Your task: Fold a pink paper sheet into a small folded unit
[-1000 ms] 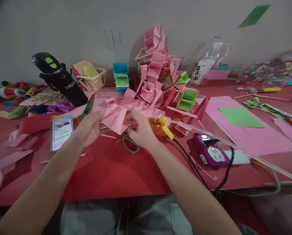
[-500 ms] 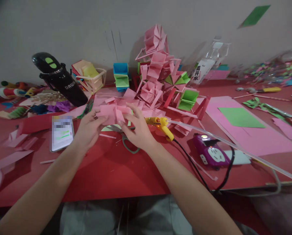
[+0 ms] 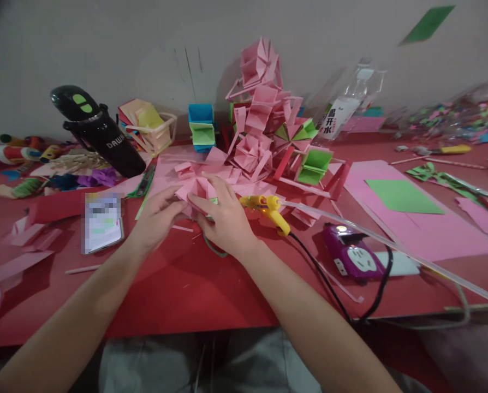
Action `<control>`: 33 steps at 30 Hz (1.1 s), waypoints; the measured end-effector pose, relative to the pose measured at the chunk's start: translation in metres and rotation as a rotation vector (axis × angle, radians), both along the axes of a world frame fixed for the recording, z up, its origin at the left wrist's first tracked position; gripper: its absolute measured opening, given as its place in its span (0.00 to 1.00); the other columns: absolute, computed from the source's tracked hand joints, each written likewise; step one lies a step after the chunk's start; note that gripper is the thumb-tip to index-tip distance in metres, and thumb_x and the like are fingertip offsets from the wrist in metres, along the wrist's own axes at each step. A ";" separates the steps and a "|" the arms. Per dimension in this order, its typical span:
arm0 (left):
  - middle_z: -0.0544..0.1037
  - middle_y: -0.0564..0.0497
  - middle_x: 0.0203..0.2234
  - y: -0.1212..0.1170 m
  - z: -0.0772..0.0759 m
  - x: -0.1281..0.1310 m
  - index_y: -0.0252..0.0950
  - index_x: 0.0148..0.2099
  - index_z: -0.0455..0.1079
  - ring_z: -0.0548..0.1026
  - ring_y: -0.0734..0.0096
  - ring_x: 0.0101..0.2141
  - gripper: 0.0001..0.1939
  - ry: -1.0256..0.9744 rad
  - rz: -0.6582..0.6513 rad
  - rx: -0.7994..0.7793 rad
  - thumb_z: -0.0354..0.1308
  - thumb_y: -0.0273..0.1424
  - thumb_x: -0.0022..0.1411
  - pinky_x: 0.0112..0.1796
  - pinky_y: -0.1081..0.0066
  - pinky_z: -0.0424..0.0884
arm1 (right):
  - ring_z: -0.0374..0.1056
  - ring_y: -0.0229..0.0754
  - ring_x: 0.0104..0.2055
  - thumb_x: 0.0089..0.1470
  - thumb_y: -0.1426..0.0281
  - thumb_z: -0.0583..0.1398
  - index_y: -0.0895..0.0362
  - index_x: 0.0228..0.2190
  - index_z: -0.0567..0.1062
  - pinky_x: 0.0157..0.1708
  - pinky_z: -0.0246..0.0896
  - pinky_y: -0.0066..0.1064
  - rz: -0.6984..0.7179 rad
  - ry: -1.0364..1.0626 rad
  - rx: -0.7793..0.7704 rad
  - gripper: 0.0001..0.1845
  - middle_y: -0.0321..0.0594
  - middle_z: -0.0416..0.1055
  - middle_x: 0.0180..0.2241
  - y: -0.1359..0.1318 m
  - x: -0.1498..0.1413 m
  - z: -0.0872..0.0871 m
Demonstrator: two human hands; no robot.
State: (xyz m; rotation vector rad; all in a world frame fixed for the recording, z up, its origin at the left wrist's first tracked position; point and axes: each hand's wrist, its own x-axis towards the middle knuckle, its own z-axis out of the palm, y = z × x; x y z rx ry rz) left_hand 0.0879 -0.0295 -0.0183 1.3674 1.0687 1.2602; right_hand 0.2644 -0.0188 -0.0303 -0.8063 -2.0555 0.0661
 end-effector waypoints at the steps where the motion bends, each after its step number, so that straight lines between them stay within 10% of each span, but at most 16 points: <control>1: 0.75 0.52 0.32 0.000 -0.001 0.000 0.37 0.46 0.75 0.76 0.68 0.34 0.12 -0.057 0.016 -0.036 0.59 0.31 0.59 0.39 0.66 0.77 | 0.58 0.55 0.64 0.58 0.75 0.58 0.51 0.48 0.77 0.57 0.62 0.55 0.001 0.001 0.011 0.18 0.49 0.60 0.61 0.000 0.000 0.001; 12: 0.80 0.48 0.37 0.007 -0.007 -0.008 0.36 0.42 0.80 0.76 0.64 0.40 0.12 0.052 0.177 -0.023 0.61 0.35 0.58 0.42 0.66 0.74 | 0.61 0.54 0.62 0.57 0.78 0.57 0.52 0.44 0.79 0.56 0.64 0.53 -0.020 -0.013 0.004 0.17 0.49 0.63 0.60 0.000 0.001 0.000; 33: 0.83 0.49 0.31 -0.001 0.018 -0.011 0.35 0.36 0.80 0.81 0.66 0.31 0.07 0.100 0.077 -0.094 0.66 0.28 0.52 0.41 0.64 0.79 | 0.63 0.51 0.62 0.64 0.69 0.56 0.54 0.40 0.76 0.57 0.66 0.48 0.034 0.016 -0.132 0.08 0.51 0.64 0.59 0.001 0.007 0.004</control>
